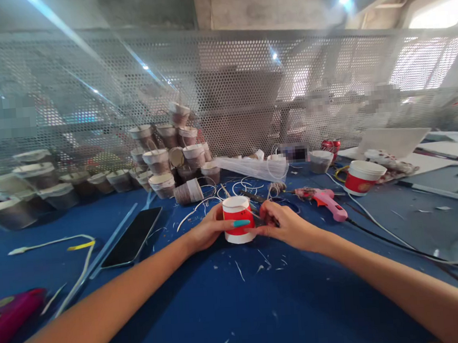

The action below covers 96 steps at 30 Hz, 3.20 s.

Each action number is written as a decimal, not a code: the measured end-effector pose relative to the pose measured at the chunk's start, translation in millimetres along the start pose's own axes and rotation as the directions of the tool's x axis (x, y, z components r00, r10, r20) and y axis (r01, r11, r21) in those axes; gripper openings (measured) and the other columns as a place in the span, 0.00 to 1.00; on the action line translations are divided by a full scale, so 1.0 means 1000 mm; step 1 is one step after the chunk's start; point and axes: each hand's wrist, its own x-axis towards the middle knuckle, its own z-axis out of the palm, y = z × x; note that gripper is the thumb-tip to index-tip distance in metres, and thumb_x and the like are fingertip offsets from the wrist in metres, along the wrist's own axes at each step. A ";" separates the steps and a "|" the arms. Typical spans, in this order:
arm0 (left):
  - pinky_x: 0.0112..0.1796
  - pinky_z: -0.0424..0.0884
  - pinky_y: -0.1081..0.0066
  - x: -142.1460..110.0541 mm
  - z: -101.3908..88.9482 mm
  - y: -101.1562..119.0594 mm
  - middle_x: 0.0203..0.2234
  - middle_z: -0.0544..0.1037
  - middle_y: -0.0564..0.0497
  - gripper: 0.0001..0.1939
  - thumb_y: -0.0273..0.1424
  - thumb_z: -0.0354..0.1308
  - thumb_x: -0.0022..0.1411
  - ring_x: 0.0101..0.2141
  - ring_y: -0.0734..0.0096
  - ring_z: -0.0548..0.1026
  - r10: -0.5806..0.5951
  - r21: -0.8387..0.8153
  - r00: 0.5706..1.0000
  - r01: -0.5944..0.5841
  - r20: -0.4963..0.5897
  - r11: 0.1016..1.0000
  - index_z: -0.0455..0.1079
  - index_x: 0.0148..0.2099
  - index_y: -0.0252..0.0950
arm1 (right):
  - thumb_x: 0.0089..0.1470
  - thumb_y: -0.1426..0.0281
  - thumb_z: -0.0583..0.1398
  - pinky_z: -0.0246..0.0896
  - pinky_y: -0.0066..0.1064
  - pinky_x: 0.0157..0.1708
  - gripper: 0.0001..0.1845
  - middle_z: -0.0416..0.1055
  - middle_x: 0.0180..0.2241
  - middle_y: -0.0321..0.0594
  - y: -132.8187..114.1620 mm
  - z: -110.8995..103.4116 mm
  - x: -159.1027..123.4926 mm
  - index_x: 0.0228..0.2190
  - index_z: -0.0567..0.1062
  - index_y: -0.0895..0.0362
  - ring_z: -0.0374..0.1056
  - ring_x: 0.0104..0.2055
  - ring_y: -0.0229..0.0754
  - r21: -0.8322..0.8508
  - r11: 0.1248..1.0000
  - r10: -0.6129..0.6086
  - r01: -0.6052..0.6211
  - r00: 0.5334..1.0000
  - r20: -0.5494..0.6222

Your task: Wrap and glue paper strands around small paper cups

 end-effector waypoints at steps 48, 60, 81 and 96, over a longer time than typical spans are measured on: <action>0.45 0.63 0.61 0.001 -0.002 0.001 0.37 0.77 0.45 0.27 0.25 0.66 0.39 0.38 0.62 0.73 -0.085 0.062 0.993 0.079 0.083 0.995 0.68 0.46 0.31 | 0.57 0.59 0.48 0.48 0.29 0.25 0.23 0.56 0.16 0.32 0.003 0.002 0.007 0.15 0.57 0.56 0.53 0.21 0.33 0.107 0.993 -0.027 0.054 0.971 -0.238; 0.43 0.64 0.63 0.001 0.002 0.004 0.35 0.77 0.46 0.26 0.26 0.68 0.37 0.36 0.63 0.73 -0.105 0.133 0.988 0.090 0.115 0.987 0.70 0.44 0.32 | 0.56 0.63 0.49 0.46 0.27 0.24 0.20 0.54 0.17 0.32 -0.002 0.003 0.006 0.15 0.55 0.56 0.51 0.22 0.33 0.035 0.997 -0.051 0.063 0.960 -0.275; 0.48 0.61 0.59 0.001 0.006 0.004 0.43 0.75 0.44 0.27 0.25 0.62 0.45 0.44 0.58 0.71 -0.079 -0.002 0.984 0.080 0.162 0.997 0.66 0.50 0.34 | 0.57 0.62 0.48 0.49 0.28 0.25 0.20 0.56 0.18 0.33 -0.003 0.004 0.004 0.16 0.57 0.56 0.53 0.23 0.34 0.100 0.990 -0.064 0.096 0.955 -0.289; 0.40 0.67 0.63 -0.001 0.024 -0.007 0.36 0.76 0.44 0.26 0.27 0.65 0.40 0.37 0.61 0.74 -0.063 -0.054 0.996 0.067 0.070 0.996 0.67 0.45 0.32 | 0.55 0.56 0.50 0.47 0.26 0.20 0.22 0.54 0.17 0.30 -0.014 0.014 0.001 0.18 0.60 0.56 0.50 0.20 0.31 0.492 0.867 0.034 0.076 0.977 -0.210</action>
